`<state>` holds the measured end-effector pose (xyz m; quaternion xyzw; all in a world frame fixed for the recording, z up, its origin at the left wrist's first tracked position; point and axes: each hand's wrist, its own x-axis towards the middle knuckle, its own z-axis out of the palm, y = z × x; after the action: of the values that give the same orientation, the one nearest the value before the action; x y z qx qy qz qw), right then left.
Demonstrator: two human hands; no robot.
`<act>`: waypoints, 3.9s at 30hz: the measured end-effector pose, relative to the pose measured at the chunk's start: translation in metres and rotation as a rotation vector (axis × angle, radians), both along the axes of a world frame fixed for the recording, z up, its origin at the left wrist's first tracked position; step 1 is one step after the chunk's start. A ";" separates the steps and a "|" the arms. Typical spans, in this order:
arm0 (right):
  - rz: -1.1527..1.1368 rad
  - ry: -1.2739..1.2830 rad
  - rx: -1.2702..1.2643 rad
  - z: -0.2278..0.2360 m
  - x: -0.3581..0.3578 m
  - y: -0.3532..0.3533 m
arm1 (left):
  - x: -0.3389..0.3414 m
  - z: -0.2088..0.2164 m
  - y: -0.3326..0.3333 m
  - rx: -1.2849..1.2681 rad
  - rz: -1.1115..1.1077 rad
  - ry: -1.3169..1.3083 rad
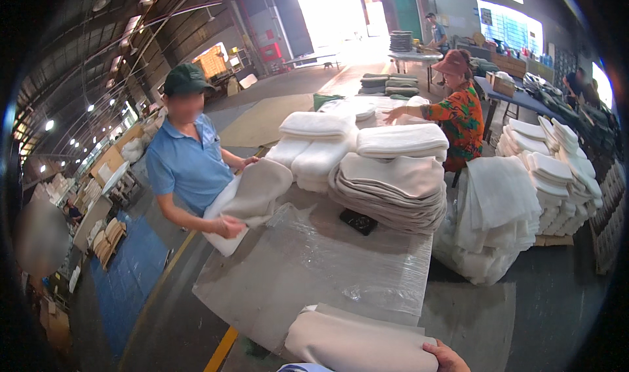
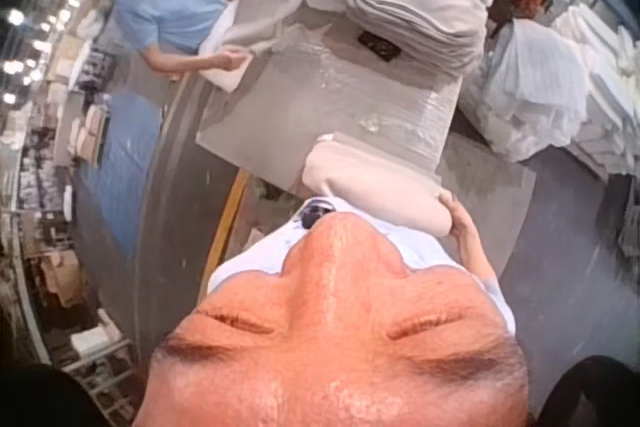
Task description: The person inserts cylindrical foam pieces into fabric covers at a work table in a warehouse. They repeatedly pick up foam, align it with a cover, slide it in, and place the finished item on a stack. Other workers are visible nearby handling similar materials.
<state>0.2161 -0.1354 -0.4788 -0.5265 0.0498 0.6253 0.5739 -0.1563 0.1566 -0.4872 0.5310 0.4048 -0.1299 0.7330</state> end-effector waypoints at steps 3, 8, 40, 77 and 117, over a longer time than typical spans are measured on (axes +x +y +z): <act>-0.033 -0.094 0.126 0.013 -0.001 0.002 | 0.049 -0.006 -0.005 -0.215 0.322 -0.217; -0.245 -0.270 0.448 0.047 -0.017 0.045 | 0.093 0.052 0.026 -0.396 0.736 -0.701; -0.785 -0.156 0.051 -0.012 -0.082 0.068 | 0.185 0.178 0.011 0.564 -0.447 -0.207; -1.189 -0.072 -0.045 -0.073 -0.065 0.065 | 0.465 0.047 -0.139 0.969 -1.640 0.004; -1.203 0.210 0.259 -0.136 -0.047 0.045 | 0.432 -0.060 -0.131 0.466 -1.137 -0.073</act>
<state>0.1690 -0.0904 -0.6149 -0.2683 0.3175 0.2421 0.8767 0.2759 0.0260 -0.5474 0.8140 0.0505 -0.3903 0.4272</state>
